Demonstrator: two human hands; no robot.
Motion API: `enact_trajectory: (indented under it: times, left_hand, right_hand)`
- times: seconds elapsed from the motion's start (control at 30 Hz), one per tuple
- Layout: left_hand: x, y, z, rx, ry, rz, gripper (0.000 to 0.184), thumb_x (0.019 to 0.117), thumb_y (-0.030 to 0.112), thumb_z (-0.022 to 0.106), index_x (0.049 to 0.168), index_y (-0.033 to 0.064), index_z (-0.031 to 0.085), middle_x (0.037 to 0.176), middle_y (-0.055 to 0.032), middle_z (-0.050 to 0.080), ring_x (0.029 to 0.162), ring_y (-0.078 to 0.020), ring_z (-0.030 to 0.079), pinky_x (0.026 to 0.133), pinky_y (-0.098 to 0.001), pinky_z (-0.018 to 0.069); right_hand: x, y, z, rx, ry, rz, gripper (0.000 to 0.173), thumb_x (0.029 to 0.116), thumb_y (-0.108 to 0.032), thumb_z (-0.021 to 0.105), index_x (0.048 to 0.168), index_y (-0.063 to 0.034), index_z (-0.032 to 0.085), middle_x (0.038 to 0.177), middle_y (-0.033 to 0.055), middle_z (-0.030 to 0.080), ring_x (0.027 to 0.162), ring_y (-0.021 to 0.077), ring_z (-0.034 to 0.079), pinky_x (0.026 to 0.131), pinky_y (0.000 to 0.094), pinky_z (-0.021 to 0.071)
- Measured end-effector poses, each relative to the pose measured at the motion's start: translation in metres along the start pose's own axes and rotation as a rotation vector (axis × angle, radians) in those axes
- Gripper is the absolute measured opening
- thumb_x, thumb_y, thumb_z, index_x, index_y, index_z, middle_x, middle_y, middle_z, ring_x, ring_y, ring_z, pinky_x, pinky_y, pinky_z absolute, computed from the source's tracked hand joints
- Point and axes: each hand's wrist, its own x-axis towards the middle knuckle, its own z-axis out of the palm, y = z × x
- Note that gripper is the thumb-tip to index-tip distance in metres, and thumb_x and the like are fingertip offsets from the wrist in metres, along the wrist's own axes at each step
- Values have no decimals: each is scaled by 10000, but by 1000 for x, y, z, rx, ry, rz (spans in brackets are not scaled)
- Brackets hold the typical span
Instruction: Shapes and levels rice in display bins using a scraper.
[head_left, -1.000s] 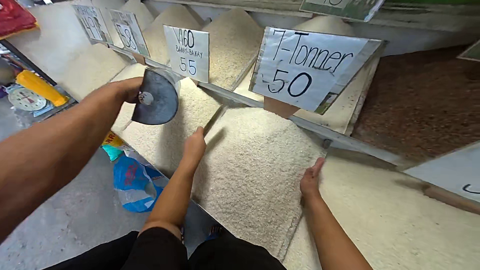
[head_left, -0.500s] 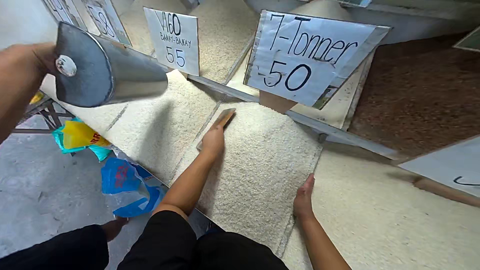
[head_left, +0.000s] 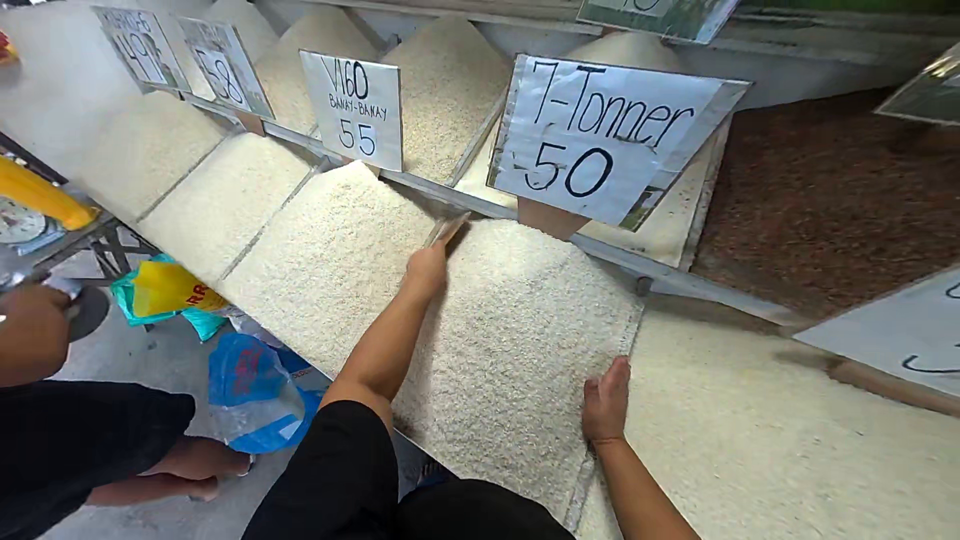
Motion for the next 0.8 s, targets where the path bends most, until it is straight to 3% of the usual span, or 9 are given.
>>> enact_trajectory:
  times: [0.1,0.17,0.23,0.3,0.4,0.53,0.63,0.7,0.8]
  left_hand:
    - [-32,33,7,-42,15,100,499,1057,88,437,1555,122,438,1279,-270,666,1039,-482,698,849,-664,551]
    - [-62,51,-3,-32,-3,175,449,1074,87,423,1521,69,466,1267,-271,669,1047,-468,701,863,-637,553]
    - [-88,50,-17,-7,-28,234,349,1068,77,454,1404,34,536,1133,-265,698,1017,-467,701,841,-639,555]
    - [-103,24,-27,-36,36,220,284,1043,71,492,1312,52,582,1030,-236,714,966,-453,710,800,-645,557]
    - [-114,-45,-30,-56,143,24,287,1053,126,499,1322,71,584,994,-234,721,937,-456,715,792,-656,557]
    - [-132,-122,-5,33,71,-198,265,1060,117,481,1288,13,566,1012,-273,701,977,-482,699,818,-661,547]
    - [-149,-131,18,52,-28,-235,280,1056,102,485,1310,13,561,1060,-281,701,1015,-486,695,843,-664,542]
    - [-155,-124,34,65,-63,-239,307,1061,84,456,1348,4,531,1087,-292,694,1028,-498,690,849,-665,541]
    - [-158,-94,46,23,-63,-220,442,1087,98,405,1526,62,424,1132,-296,696,1019,-502,697,851,-660,547]
  right_hand:
    - [6,-18,-1,-23,-21,140,849,1053,-510,161,1574,158,109,1650,371,123,1560,481,145,1272,554,128]
    - [13,-35,-2,93,-5,190,791,1075,-455,165,1579,150,81,1655,375,68,1567,486,78,1273,566,57]
    - [17,-46,-1,230,88,115,800,1061,-441,180,1564,176,93,1641,396,91,1565,483,93,1287,514,56]
    - [17,-51,-4,343,174,-40,933,1051,-591,139,1555,192,81,1638,399,99,1576,433,114,1297,447,82]
    - [3,-57,-27,500,183,-187,1184,951,-823,161,1552,193,70,1629,414,86,1579,410,104,1303,447,93]
    - [-55,-38,-45,466,75,-201,1228,916,-867,165,1550,184,129,1621,415,129,1572,435,111,1298,473,95]
    - [-100,-19,-53,313,-20,-181,1249,894,-889,127,1548,174,196,1608,410,201,1552,502,122,1285,537,80]
    - [-125,-6,-60,162,-65,-216,1232,887,-890,99,1549,136,260,1595,390,271,1528,553,147,1235,654,95]
    - [-151,10,-74,-51,-70,-309,1116,906,-867,100,1544,8,368,1589,318,356,1540,521,162,1148,769,94]
